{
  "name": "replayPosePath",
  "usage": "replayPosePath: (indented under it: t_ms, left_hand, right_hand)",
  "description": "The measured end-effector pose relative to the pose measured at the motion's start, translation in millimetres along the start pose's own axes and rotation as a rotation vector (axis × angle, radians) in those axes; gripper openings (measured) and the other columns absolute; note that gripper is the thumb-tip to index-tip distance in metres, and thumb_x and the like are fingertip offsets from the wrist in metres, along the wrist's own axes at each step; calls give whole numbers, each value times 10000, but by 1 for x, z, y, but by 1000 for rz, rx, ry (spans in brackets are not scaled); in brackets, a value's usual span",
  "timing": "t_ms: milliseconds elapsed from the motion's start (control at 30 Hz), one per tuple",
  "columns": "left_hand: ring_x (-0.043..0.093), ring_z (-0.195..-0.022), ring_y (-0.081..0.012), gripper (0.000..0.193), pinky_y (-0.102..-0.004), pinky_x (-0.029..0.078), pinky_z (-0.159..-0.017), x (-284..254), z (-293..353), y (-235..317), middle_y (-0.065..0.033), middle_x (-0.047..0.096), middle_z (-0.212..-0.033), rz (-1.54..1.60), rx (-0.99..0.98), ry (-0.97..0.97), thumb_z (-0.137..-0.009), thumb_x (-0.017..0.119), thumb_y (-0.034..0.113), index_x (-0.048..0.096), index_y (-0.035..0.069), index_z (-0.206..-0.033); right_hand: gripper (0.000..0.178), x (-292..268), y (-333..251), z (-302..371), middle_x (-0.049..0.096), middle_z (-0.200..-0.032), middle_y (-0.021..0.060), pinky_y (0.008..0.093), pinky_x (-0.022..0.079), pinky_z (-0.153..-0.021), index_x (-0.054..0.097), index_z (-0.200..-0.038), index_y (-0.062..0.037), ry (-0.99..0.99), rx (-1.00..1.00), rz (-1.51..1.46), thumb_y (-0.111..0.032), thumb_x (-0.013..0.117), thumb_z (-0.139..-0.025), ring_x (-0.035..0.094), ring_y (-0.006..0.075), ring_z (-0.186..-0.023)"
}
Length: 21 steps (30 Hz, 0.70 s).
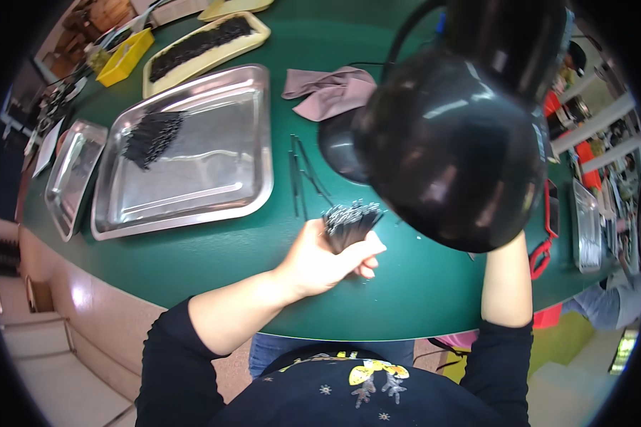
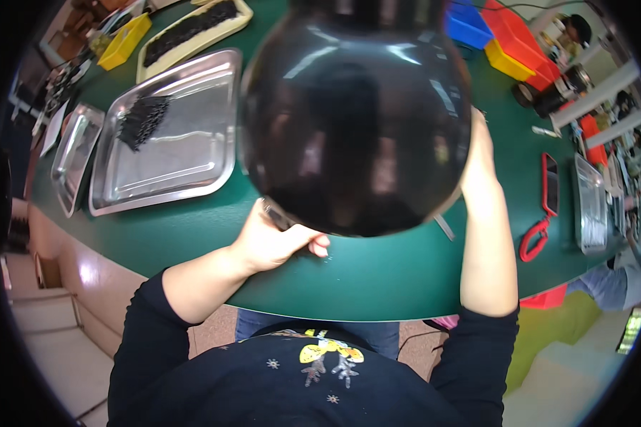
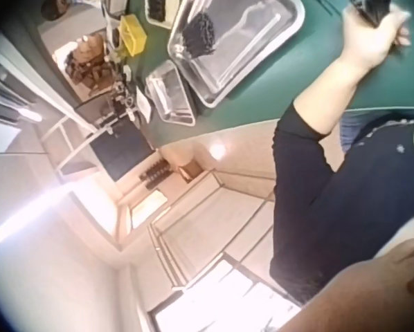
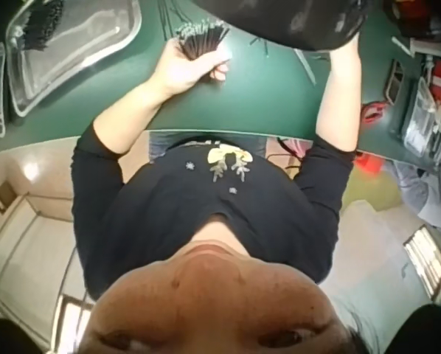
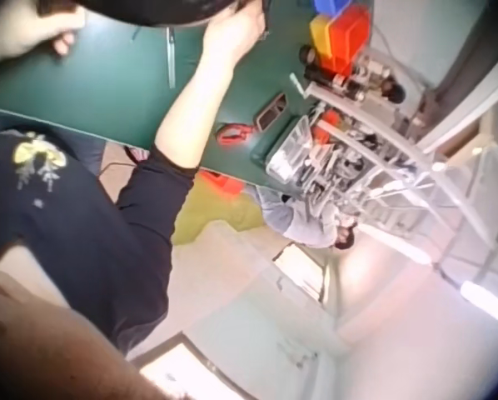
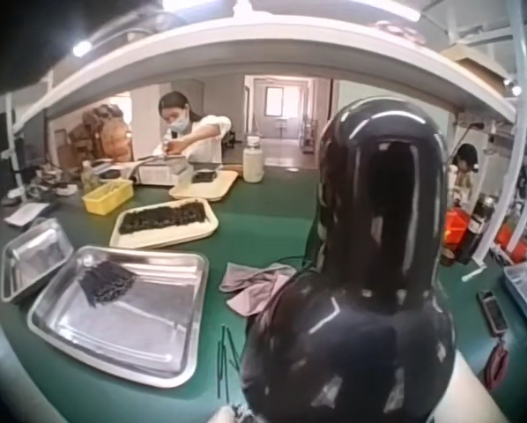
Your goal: Bundling and sorting small electronic components at a factory workbench.
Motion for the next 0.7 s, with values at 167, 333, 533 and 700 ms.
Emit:
replayPosePath:
  t_ms: [167, 333, 533, 700]
  left_hand:
    - [588, -527, -112, 120, -190, 442, -440, 3, 3, 5, -76, 598, -658, 18, -42, -76, -781, 613, 107, 578, -8, -787]
    - [589, -535, -106, 107, -179, 436, -429, 12, 4, 10, -72, 599, -674, 113, -51, -130, -787, 599, 90, 577, -11, -813]
    - [566, -519, -95, 105, -180, 440, -447, 13, 3, -11, -70, 594, -645, 87, -138, -154, -790, 596, 78, 588, -26, -796]
    - [568, -503, -121, 110, -202, 475, -488, 3, 6, -22, -93, 599, -635, 194, -219, -15, -770, 618, 63, 600, -38, -732]
  right_hand:
    - [362, 35, 1, 59, 534, -992, 150, 310, 434, -772, 388, -1184, 19, -325, -306, -122, -107, 465, -854, 527, 205, -873]
    - [299, 61, -2, 120, 571, -825, 139, 284, 472, -666, 395, -1140, 45, -459, -429, -281, -119, 423, -892, 564, 174, -713]
    - [357, 90, -1, 132, 550, -976, 126, 330, 440, -790, 412, -1163, 21, -787, -466, -313, -129, 494, -851, 545, 196, -868]
    - [390, 75, 8, 124, 540, -1003, 127, 330, 432, -808, 410, -1168, 21, -772, -447, -332, -100, 526, -815, 535, 199, -896]
Point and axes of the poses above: each hand's wrist, its own z-axis away from the middle knuckle, its own x-axis out of the palm, y = z × x, the point moved 8 cm from there along -z, towards the middle knuckle
